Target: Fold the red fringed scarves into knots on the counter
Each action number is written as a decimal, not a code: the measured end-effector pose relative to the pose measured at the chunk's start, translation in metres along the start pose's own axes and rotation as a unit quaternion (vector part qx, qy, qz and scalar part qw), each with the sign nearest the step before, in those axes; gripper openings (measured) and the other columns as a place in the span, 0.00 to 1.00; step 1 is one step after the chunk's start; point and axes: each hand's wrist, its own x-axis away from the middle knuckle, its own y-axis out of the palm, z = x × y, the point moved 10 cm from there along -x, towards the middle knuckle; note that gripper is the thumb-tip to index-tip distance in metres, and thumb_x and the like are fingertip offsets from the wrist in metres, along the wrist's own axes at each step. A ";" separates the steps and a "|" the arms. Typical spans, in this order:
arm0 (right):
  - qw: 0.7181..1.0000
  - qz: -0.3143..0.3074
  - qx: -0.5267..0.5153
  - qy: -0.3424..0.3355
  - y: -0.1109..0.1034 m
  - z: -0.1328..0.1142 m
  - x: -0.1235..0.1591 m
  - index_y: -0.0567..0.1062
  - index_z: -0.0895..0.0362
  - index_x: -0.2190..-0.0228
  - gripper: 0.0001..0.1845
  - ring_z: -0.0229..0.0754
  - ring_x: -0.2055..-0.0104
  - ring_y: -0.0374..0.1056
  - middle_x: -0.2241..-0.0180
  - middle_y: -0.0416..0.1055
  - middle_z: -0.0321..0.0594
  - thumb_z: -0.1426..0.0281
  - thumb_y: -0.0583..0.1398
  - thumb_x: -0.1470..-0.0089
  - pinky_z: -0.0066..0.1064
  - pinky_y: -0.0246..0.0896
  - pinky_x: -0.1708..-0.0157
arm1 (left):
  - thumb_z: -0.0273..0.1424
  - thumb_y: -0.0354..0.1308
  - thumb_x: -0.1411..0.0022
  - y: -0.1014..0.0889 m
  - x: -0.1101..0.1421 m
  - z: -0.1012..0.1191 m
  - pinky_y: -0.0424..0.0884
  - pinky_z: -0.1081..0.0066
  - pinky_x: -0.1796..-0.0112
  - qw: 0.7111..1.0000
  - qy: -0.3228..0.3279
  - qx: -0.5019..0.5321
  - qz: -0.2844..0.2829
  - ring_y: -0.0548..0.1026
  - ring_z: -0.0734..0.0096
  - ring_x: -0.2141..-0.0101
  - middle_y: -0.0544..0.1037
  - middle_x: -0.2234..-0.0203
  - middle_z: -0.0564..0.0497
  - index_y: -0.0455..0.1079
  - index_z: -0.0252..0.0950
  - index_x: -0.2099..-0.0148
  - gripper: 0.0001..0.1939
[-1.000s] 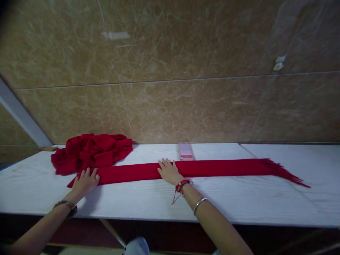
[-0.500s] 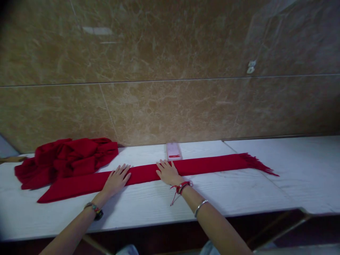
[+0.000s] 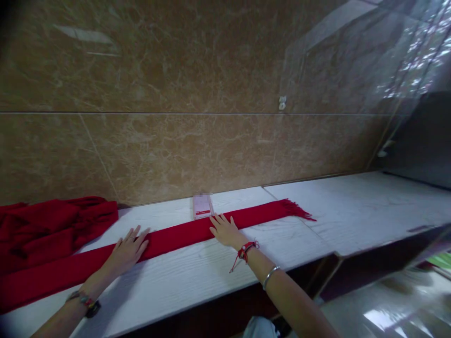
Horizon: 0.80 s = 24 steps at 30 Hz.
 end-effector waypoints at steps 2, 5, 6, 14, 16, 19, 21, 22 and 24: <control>1.000 -0.009 -0.011 -0.008 -0.003 -0.003 0.001 0.49 0.53 0.42 0.27 0.52 0.39 0.37 0.39 0.42 0.42 0.59 0.40 0.42 0.59 0.38 0.48 | 0.40 0.39 0.38 -0.007 -0.011 0.046 0.54 0.52 0.49 0.996 0.072 0.051 -0.002 0.47 0.52 0.42 0.49 0.40 0.41 0.51 0.38 0.40 0.25; 1.000 -0.025 -0.011 0.004 -0.007 0.013 0.008 0.50 0.52 0.42 0.27 0.53 0.39 0.37 0.40 0.42 0.42 0.59 0.40 0.42 0.60 0.37 0.49 | 0.44 0.38 0.38 -0.014 -0.017 0.115 0.52 0.55 0.47 0.977 0.187 0.098 -0.013 0.45 0.57 0.41 0.46 0.39 0.45 0.48 0.41 0.39 0.27; 0.999 -0.029 -0.006 0.015 -0.008 0.025 0.012 0.50 0.52 0.42 0.27 0.53 0.39 0.37 0.40 0.42 0.42 0.59 0.40 0.41 0.59 0.38 0.49 | 0.44 0.38 0.38 -0.014 -0.018 0.130 0.50 0.55 0.46 0.972 0.211 0.102 -0.019 0.45 0.58 0.41 0.46 0.39 0.46 0.48 0.41 0.39 0.27; 0.988 -0.044 0.063 0.133 -0.015 0.154 0.044 0.50 0.54 0.42 0.26 0.55 0.40 0.37 0.40 0.43 0.46 0.63 0.42 0.41 0.57 0.40 0.49 | 0.46 0.36 0.38 0.001 -0.019 0.138 0.46 0.55 0.45 0.957 0.265 0.109 -0.033 0.48 0.62 0.41 0.49 0.40 0.52 0.45 0.45 0.39 0.27; 0.984 -0.040 0.079 0.157 -0.019 0.174 0.046 0.51 0.55 0.43 0.26 0.55 0.40 0.39 0.40 0.44 0.48 0.63 0.44 0.42 0.57 0.41 0.49 | 0.47 0.36 0.39 0.003 -0.022 0.136 0.46 0.54 0.45 0.960 0.257 0.109 -0.033 0.48 0.61 0.42 0.51 0.41 0.51 0.46 0.45 0.39 0.27; 0.984 -0.004 0.095 0.149 -0.029 0.172 0.041 0.53 0.57 0.44 0.25 0.54 0.40 0.42 0.41 0.47 0.51 0.63 0.44 0.42 0.56 0.42 0.49 | 0.48 0.38 0.40 -0.005 -0.027 0.158 0.48 0.53 0.46 0.957 0.268 0.114 -0.018 0.50 0.59 0.42 0.52 0.41 0.49 0.49 0.44 0.40 0.28; 0.992 0.018 0.092 0.082 -0.032 0.149 0.031 0.53 0.58 0.44 0.26 0.52 0.40 0.42 0.41 0.47 0.51 0.62 0.43 0.41 0.53 0.45 0.49 | 0.49 0.39 0.40 -0.018 -0.030 0.192 0.49 0.56 0.45 0.942 0.310 0.127 -0.008 0.50 0.61 0.42 0.51 0.41 0.50 0.50 0.44 0.40 0.29; 0.995 0.023 0.087 0.042 -0.032 0.137 0.026 0.53 0.58 0.43 0.26 0.50 0.40 0.42 0.41 0.47 0.51 0.62 0.43 0.41 0.51 0.46 0.49 | 0.49 0.38 0.40 -0.026 -0.033 0.213 0.49 0.58 0.45 0.933 0.332 0.135 -0.005 0.50 0.62 0.42 0.51 0.41 0.50 0.50 0.44 0.40 0.29; 0.996 0.019 0.082 -0.024 -0.029 0.121 0.021 0.52 0.57 0.43 0.26 0.48 0.40 0.43 0.41 0.48 0.48 0.63 0.42 0.41 0.49 0.47 0.49 | 0.50 0.38 0.41 -0.037 -0.040 0.251 0.50 0.58 0.45 0.923 0.354 0.148 -0.010 0.50 0.62 0.42 0.51 0.41 0.47 0.49 0.41 0.40 0.31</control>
